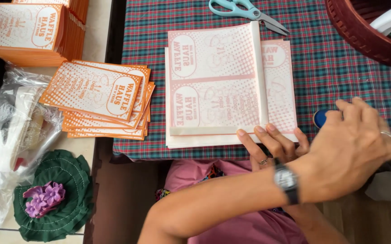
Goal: Folding printed paper sheets and using a pressing tool to secure adhesive seams for bag assembly.
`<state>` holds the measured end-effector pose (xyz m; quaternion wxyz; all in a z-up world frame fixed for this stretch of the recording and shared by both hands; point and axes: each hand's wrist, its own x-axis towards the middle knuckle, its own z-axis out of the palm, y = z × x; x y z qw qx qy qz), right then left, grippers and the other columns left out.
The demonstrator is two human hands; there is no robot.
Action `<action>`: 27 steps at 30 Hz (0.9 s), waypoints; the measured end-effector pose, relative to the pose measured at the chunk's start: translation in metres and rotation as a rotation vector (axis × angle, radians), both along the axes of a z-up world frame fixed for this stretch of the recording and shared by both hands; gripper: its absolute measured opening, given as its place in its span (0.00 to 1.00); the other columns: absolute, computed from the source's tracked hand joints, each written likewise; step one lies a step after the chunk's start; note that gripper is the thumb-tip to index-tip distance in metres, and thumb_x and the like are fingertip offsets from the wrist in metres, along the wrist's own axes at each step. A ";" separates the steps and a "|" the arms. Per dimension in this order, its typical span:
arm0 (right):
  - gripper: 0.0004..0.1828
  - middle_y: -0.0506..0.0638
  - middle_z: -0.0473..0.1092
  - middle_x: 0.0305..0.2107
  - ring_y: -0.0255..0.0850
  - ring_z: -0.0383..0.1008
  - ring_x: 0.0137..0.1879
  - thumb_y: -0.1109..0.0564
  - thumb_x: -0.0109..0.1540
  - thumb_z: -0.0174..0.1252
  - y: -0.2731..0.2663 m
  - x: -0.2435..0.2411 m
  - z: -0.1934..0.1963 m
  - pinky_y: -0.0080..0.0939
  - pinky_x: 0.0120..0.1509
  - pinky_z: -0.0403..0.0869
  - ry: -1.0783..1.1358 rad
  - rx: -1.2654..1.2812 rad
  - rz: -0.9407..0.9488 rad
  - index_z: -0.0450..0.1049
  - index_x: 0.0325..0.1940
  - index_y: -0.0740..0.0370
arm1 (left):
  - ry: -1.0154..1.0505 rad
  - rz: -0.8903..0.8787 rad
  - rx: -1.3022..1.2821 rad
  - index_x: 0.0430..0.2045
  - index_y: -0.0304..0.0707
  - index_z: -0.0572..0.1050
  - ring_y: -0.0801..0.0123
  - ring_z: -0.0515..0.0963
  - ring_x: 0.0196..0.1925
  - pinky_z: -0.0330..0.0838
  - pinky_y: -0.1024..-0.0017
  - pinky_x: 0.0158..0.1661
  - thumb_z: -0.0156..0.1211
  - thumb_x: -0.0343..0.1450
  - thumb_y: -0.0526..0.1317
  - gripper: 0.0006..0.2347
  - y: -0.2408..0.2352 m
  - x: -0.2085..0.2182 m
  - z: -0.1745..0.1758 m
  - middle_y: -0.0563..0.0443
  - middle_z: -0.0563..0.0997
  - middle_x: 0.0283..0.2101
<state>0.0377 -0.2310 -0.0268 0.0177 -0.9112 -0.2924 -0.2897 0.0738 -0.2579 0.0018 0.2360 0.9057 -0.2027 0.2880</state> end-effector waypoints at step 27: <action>0.10 0.51 0.75 0.53 0.50 0.72 0.62 0.56 0.69 0.60 0.003 0.006 -0.013 0.63 0.76 0.54 -0.028 0.208 0.114 0.84 0.49 0.60 | 0.170 -0.130 -0.096 0.60 0.14 0.64 0.32 0.72 0.63 0.67 0.45 0.65 0.39 0.78 0.28 0.16 0.208 -0.060 0.017 0.23 0.70 0.61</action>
